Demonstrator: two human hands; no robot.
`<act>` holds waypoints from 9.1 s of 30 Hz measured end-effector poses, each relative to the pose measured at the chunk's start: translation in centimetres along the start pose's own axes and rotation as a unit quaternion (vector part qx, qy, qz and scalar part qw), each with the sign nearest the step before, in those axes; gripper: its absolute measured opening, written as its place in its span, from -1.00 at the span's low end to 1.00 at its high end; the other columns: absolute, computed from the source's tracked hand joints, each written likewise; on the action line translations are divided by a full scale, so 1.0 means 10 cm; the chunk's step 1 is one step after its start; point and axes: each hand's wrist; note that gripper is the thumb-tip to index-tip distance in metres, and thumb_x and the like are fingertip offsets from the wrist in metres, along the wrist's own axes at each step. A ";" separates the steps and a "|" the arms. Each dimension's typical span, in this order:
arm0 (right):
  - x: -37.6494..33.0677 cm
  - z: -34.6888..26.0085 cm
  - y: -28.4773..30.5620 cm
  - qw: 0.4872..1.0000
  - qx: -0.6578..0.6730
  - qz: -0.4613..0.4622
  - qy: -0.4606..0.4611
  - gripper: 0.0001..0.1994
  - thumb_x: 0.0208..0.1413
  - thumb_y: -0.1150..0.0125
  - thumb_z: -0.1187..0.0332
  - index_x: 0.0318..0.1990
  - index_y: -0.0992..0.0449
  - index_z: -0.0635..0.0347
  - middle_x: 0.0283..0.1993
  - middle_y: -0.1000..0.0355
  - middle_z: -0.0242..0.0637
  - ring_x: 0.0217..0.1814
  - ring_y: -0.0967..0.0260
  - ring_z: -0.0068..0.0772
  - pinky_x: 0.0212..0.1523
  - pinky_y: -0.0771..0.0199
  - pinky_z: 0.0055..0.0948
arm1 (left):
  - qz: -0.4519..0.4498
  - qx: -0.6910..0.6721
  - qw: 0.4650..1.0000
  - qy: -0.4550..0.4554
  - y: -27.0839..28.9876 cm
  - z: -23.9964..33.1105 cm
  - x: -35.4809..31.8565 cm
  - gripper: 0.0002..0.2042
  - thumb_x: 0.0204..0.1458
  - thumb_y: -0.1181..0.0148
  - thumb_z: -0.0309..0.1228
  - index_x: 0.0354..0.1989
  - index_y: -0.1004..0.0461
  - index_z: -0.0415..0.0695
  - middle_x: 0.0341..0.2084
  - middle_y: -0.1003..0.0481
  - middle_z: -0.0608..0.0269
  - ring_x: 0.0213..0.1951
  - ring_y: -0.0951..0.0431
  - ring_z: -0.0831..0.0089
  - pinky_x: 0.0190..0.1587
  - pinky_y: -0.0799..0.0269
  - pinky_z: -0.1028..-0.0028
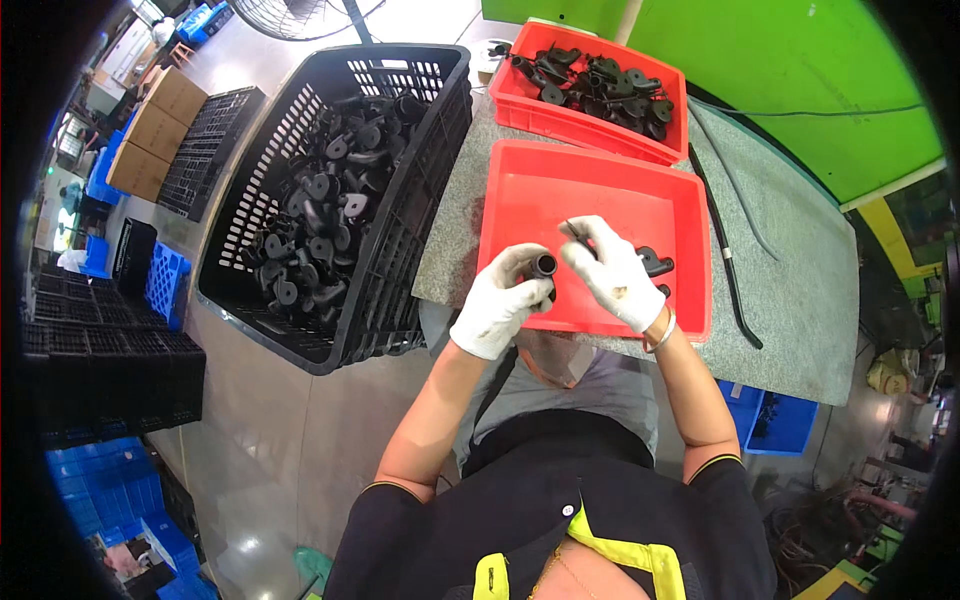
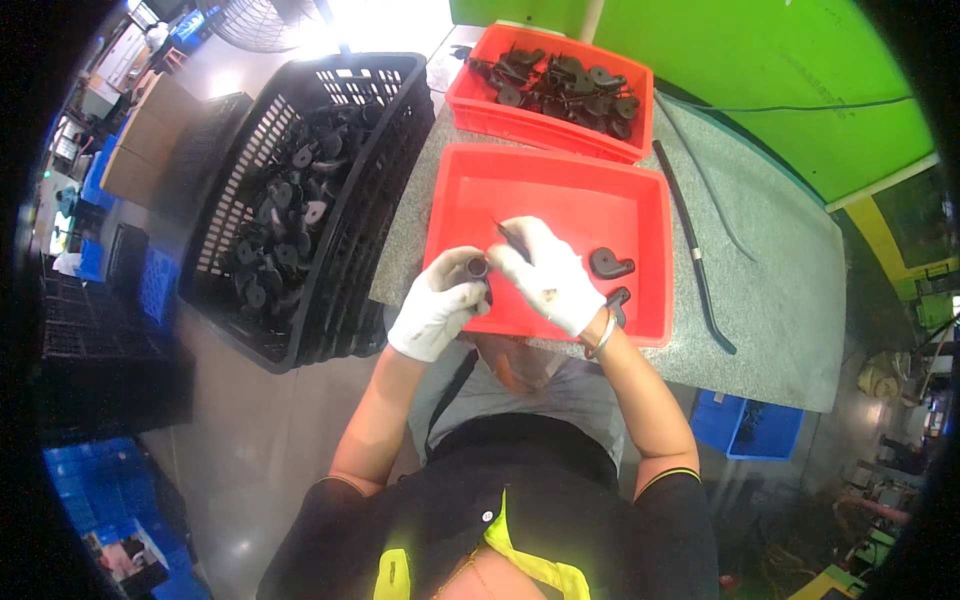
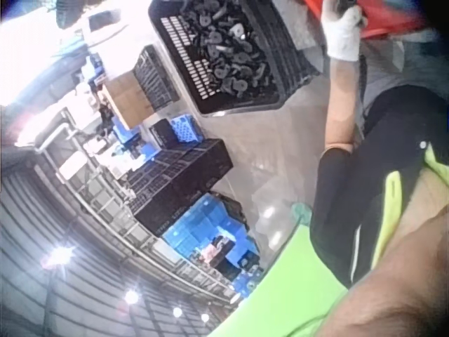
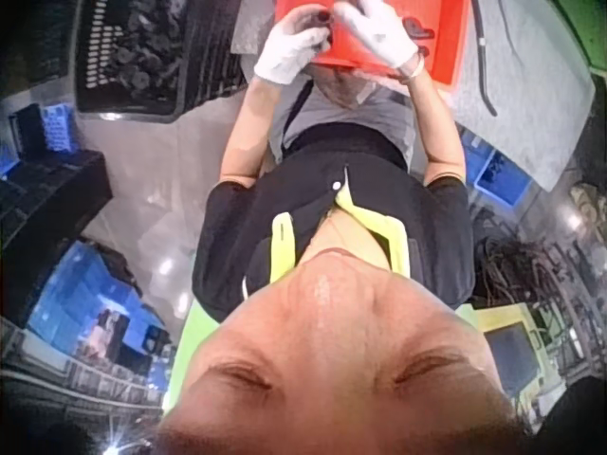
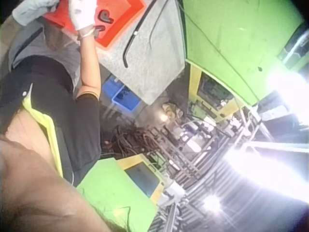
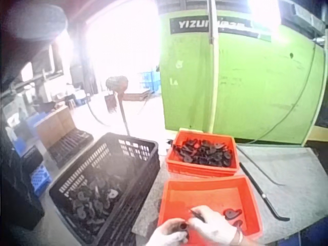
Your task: The person sorts black plastic molded parts by hand, taking them from a large black crate and placing them into red and green trays.
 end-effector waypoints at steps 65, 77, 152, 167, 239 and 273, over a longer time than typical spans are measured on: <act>-0.46 1.00 0.73 0.806 -0.567 -0.023 -0.170 -0.84 0.08 0.10 0.46 -0.16 -0.28 0.21 -0.21 -0.40 0.01 -0.28 -0.46 -0.01 -0.30 -0.46 -0.15 | 0.420 0.382 0.698 -0.436 1.01 1.35 -0.28 -0.57 0.06 -0.15 -0.50 0.11 -0.26 -0.37 -0.01 -0.37 0.02 -0.07 -0.44 0.38 0.01 -0.37 0.49; -0.52 0.38 0.48 0.988 -0.089 0.040 -0.122 -0.74 0.02 -0.15 0.31 -0.19 -0.33 0.25 -0.46 -0.25 -0.39 -0.44 -0.17 -0.63 -0.39 -0.27 -0.54 | 0.159 0.341 0.867 -0.326 -0.21 -0.15 -0.07 -0.70 -0.07 -0.21 -0.61 -0.10 -0.42 -0.22 -0.03 -0.34 0.16 -0.07 -0.43 0.40 0.01 -0.36 0.47; -0.65 0.81 0.82 0.778 -0.582 -0.186 -0.144 -0.84 0.03 0.09 0.49 -0.20 -0.31 0.18 -0.19 -0.38 -0.04 -0.21 -0.44 0.01 -0.24 -0.45 -0.13 | 0.468 0.658 0.492 -0.324 1.00 1.17 -0.45 -0.62 -0.08 -0.26 -0.26 -0.06 -0.47 -0.09 -0.02 -0.39 0.04 0.02 -0.38 0.12 0.08 -0.27 0.28; -0.55 0.24 0.41 0.966 -0.249 0.073 0.013 -0.71 -0.11 -0.27 0.50 -0.18 -0.41 0.26 -0.30 -0.43 -0.14 -0.29 -0.44 -0.19 -0.27 -0.43 -0.37 | 0.074 0.477 0.855 -0.190 -0.31 -0.21 -0.16 -0.60 0.02 -0.14 -0.39 0.07 -0.30 -0.14 -0.05 -0.31 0.10 -0.11 -0.44 0.24 -0.09 -0.41 0.38; -0.48 -0.20 -0.05 0.914 -0.376 0.118 0.094 -0.72 0.08 -0.11 0.26 -0.05 -0.48 0.05 -0.54 -0.34 -0.29 -0.56 -0.37 -0.28 -0.54 -0.38 -0.36 | 0.113 0.078 0.975 -0.177 -0.26 -0.43 0.10 -0.77 -0.02 -0.18 -0.63 -0.15 -0.42 -0.23 -0.37 -0.45 0.35 -0.30 -0.43 0.65 -0.22 -0.38 0.62; -0.59 0.26 -0.02 0.955 -0.216 0.197 -0.053 -0.76 0.12 -0.01 0.45 -0.06 -0.46 0.22 -0.23 -0.50 -0.06 -0.19 -0.49 -0.15 -0.14 -0.45 -0.33 | 0.410 0.286 0.721 -0.479 0.54 1.22 -0.57 -0.78 0.17 0.00 -0.20 -0.30 -0.41 -0.10 -0.50 -0.39 0.40 -0.60 -0.34 0.66 -0.57 -0.21 0.62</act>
Point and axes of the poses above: each hand's wrist, its own x-axis towards the middle knuckle, its own y-axis out of the back of the hand, z = x × y
